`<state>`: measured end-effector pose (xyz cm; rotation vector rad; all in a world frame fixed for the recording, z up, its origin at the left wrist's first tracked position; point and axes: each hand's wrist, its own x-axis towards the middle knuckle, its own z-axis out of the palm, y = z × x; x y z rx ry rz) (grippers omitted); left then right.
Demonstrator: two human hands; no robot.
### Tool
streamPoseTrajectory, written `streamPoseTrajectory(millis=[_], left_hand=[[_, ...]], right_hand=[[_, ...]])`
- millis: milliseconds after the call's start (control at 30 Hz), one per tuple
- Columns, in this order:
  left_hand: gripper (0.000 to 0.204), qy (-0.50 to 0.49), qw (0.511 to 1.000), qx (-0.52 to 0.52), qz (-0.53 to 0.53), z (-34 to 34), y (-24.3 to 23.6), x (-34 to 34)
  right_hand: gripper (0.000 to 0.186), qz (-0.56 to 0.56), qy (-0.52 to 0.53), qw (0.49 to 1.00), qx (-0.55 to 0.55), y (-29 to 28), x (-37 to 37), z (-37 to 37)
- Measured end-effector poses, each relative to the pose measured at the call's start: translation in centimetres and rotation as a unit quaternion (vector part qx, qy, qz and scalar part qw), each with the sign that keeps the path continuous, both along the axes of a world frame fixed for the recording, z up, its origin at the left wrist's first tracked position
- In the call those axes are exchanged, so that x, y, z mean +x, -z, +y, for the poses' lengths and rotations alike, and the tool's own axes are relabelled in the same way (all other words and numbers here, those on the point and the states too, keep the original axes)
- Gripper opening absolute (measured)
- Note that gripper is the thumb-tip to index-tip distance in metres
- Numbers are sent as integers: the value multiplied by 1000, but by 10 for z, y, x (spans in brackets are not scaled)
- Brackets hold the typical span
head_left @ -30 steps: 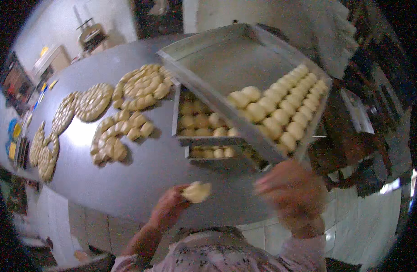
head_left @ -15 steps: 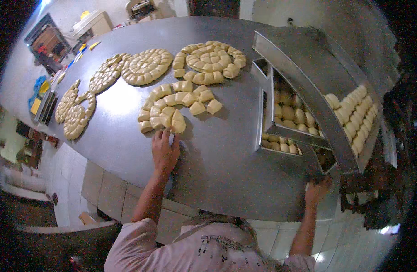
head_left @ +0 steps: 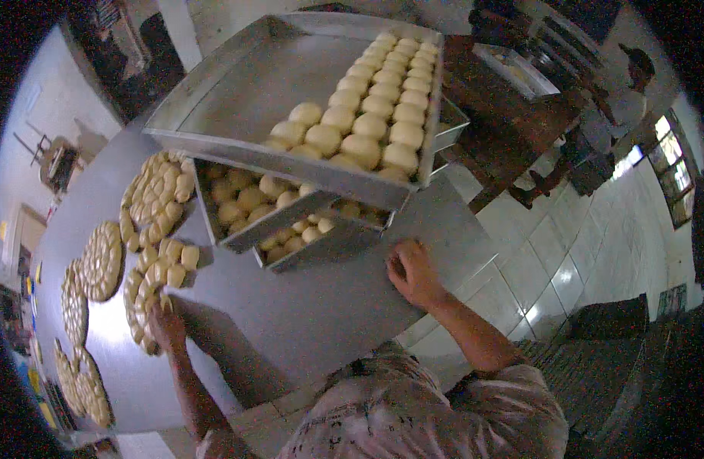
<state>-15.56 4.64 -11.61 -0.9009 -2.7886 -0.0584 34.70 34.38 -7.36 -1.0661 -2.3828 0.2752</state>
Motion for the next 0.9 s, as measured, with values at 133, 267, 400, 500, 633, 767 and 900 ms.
streamPoseTrajectory(millis=[133, 267, 400, 500, 633, 767, 900], left_hand=[[33, 49, 927, 267, -258, 8, -73, 80], [29, 87, 766, 389, -504, 75, -140, 204], [29, 106, 727, 398, -549, 96, -159, 225], [34, 69, 722, 370, -580, 116, -161, 245], [48, 231, 867, 283, -340, 122, -145, 252], [47, 110, 829, 384, -391, 89, -132, 241], [39, 72, 729, 463, -499, 76, -145, 259]], right_hand=[[38, -112, 124, 981, 95, -40, 35, 54], [34, 5, 131, 991, -27, -7, 3, 77], [36, -76, -102, 992, -9, -12, 41, 48], [37, -61, 100, 993, -28, -37, 35, 88], [41, -61, -7, 998, 19, -29, 41, 61], [37, 83, -4, 924, -373, -102, 87, 92], [45, 402, -94, 854, -316, -208, 37, 136]])
